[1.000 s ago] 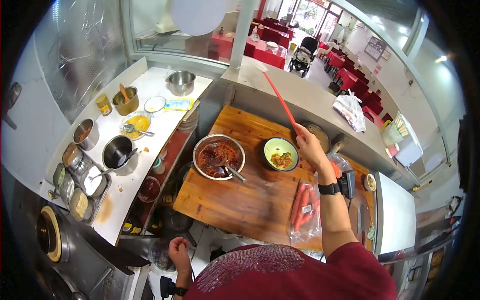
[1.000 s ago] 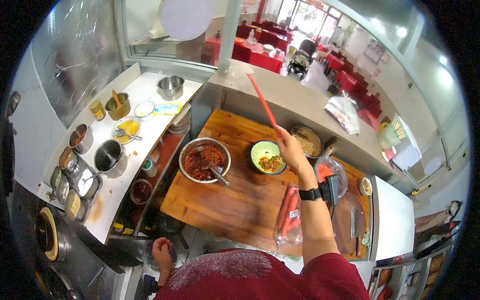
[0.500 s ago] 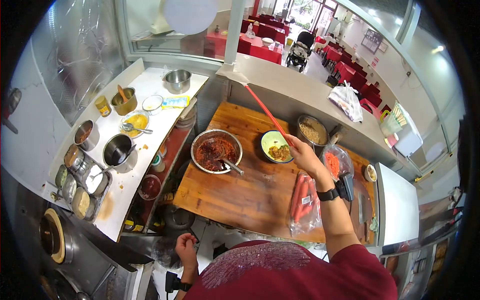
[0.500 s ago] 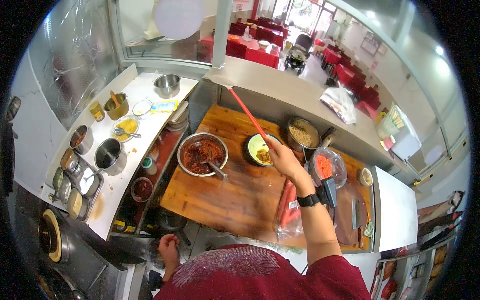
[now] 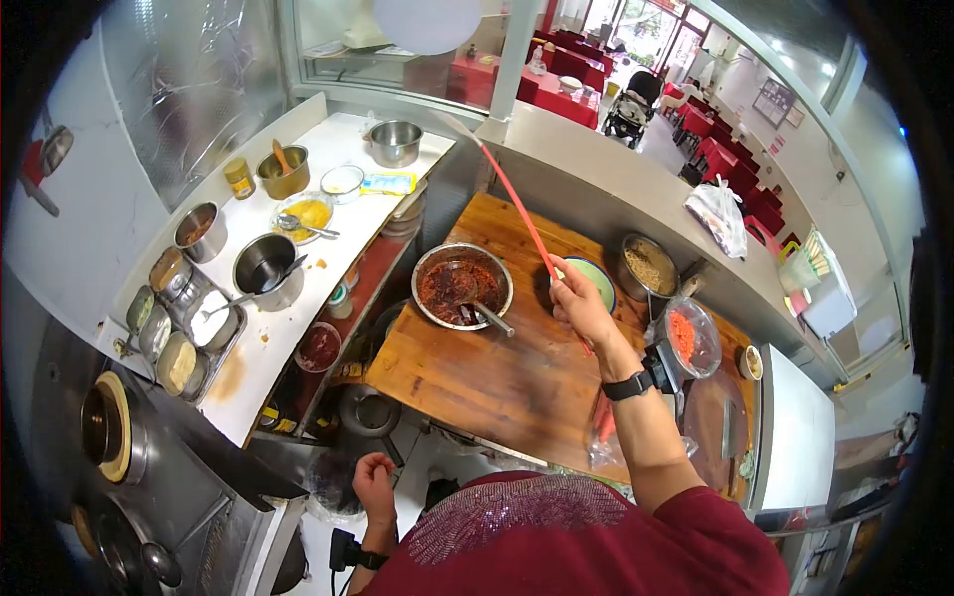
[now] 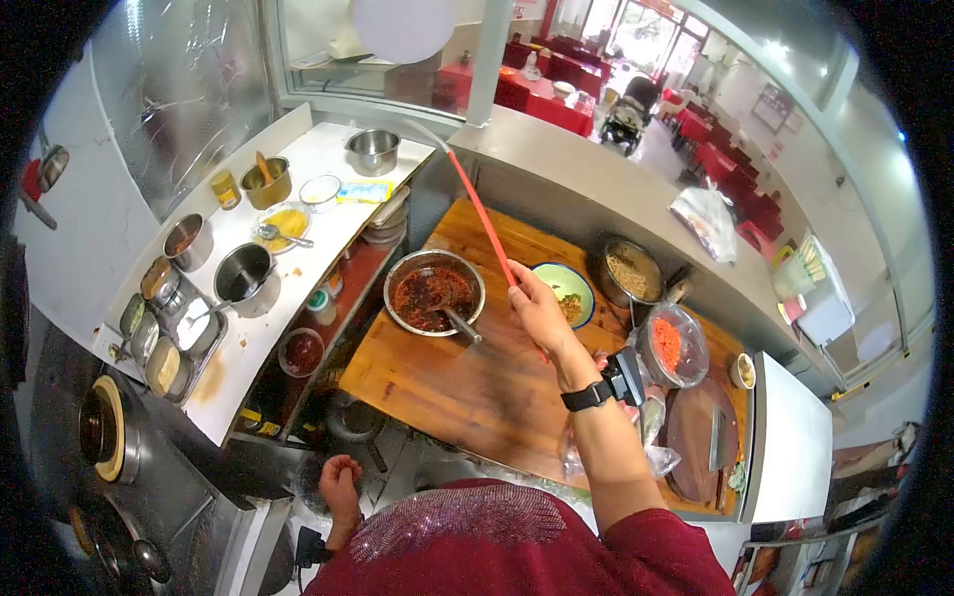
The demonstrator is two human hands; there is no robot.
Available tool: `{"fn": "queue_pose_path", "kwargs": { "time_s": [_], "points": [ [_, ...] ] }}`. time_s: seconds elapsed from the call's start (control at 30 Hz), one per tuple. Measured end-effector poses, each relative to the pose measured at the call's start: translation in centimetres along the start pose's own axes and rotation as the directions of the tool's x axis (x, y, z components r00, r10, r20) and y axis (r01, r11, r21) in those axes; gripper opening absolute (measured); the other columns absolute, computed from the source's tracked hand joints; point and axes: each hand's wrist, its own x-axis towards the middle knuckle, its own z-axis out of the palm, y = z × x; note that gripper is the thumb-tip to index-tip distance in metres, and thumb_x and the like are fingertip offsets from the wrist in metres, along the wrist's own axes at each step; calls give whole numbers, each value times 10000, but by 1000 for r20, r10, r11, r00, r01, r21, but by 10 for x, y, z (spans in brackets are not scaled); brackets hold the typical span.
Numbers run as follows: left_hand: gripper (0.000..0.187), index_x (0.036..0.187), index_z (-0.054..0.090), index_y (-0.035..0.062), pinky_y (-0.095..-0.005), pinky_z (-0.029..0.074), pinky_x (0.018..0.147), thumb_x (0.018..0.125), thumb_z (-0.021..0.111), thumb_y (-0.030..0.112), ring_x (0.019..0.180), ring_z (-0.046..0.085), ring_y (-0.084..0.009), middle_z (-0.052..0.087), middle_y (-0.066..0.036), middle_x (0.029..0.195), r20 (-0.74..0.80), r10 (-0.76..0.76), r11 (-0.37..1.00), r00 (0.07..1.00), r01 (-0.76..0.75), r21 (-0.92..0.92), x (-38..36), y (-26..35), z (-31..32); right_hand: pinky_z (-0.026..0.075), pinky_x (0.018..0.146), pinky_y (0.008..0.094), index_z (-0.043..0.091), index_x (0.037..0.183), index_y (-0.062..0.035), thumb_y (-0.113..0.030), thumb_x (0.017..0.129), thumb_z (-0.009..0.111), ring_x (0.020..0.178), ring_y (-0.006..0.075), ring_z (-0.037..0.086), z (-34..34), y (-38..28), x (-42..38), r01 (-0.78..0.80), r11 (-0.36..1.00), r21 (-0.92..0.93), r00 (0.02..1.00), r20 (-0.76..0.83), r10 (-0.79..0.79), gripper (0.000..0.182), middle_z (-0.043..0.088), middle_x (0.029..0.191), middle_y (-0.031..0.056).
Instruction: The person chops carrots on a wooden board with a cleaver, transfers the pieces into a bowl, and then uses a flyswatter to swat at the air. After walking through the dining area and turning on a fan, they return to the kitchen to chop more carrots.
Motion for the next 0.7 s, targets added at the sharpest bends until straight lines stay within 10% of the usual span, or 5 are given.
{"fn": "queue_pose_path", "kwargs": {
  "time_s": [0.27, 0.7],
  "points": [
    [138, 910, 537, -4, -233, 451, 688, 832, 431, -45, 730, 527, -112, 555, -45, 803, -46, -39, 999, 998, 37, -29, 1, -3, 4, 246, 390, 189, 323, 1348, -116, -80, 922, 382, 449, 40, 294, -22, 1, -8, -40, 998, 50, 981, -186, 48, 432, 380, 680, -31],
    [138, 910, 539, -7, -228, 442, 686, 833, 432, -48, 724, 525, -105, 557, -40, 796, -31, -33, 999, 999, 34, 14, 2, 9, 15, 270, 405, 187, 330, 1344, -142, -108, 934, 393, 470, 40, 313, 0, -11, -26, -59, 996, 68, 997, -38, 61, 416, 391, 719, -23]
  ]
}}
